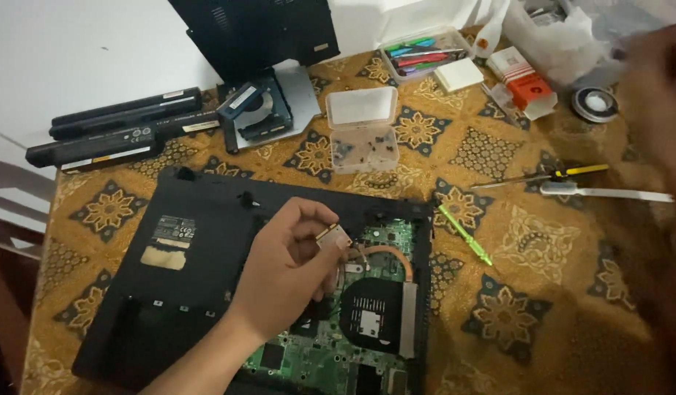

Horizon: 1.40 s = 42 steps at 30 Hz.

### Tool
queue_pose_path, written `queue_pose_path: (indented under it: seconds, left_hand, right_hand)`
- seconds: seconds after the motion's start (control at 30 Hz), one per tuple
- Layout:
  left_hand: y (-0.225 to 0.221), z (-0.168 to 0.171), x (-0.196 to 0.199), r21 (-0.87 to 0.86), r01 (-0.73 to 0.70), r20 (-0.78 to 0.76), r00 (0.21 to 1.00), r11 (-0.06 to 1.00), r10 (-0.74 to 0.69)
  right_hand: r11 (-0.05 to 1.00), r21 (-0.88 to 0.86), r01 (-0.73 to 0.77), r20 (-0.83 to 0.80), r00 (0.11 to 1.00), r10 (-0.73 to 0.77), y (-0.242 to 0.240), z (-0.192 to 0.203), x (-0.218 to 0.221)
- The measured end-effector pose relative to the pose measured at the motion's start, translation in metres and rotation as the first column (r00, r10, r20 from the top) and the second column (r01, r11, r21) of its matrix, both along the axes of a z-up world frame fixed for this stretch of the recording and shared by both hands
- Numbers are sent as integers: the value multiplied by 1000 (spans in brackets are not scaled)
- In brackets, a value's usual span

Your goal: The person is disassembling a laptop, specifically removing a RAM module and disconnecting internal ribbon cables from the motherboard.

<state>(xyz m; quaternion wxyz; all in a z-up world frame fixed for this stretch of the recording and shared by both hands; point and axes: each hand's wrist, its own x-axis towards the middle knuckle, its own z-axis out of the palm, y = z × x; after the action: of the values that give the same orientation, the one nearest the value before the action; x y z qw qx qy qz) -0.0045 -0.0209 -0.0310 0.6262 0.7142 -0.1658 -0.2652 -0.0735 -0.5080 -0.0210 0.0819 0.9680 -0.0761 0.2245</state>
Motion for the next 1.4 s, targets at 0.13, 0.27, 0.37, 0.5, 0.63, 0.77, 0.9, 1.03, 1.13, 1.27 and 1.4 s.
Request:
queue_pose_path:
  seconds: [0.13, 0.27, 0.37, 0.5, 0.63, 0.77, 0.9, 1.03, 1.13, 1.27, 1.4]
  left_hand:
    - [-2, 5, 0, 7, -13, -30, 999, 1000, 13]
    - [1, 1, 0, 8, 7, -7, 1000, 1000, -7]
    - [1, 2, 0, 27, 6, -15, 1000, 1000, -6]
    - [2, 0, 1, 2, 32, 65, 997, 999, -32]
    - [2, 1, 0, -46, 27, 0, 1000, 999, -27]
    - [1, 2, 0, -22, 25, 12, 1000, 999, -25]
    - [2, 2, 1, -31, 27, 21, 999, 999, -26]
    - [2, 2, 1, -64, 40, 42, 998, 997, -38]
    - [4, 1, 1, -45, 55, 32, 998, 997, -54]
    - [4, 2, -1, -60, 51, 24, 998, 997, -49]
    - [5, -1, 0, -81, 47, 26, 999, 996, -45]
  right_hand:
    - [995, -37, -92, 119, 988, 96, 66, -32, 45]
    - [1000, -9, -19, -72, 997, 18, 87, -46, 65]
    - [998, -15, 58, -90, 994, -59, 95, -50, 74]
    - [997, -72, 0, -44, 999, -3, 82, -66, 78]
    - [993, 76, 85, -112, 991, -76, 78, -66, 74]
    - [992, 33, 124, -192, 975, -115, 85, -57, 68]
    - [951, 181, 248, -409, 899, -157, 104, -24, 61]
    - [925, 140, 354, -515, 823, -237, 106, -5, 51]
    - [925, 251, 285, -466, 873, -143, 56, -44, 46]
    - [962, 176, 208, -466, 879, -105, 69, -53, 45]
    - [961, 138, 238, -517, 845, -134, 89, -52, 50]
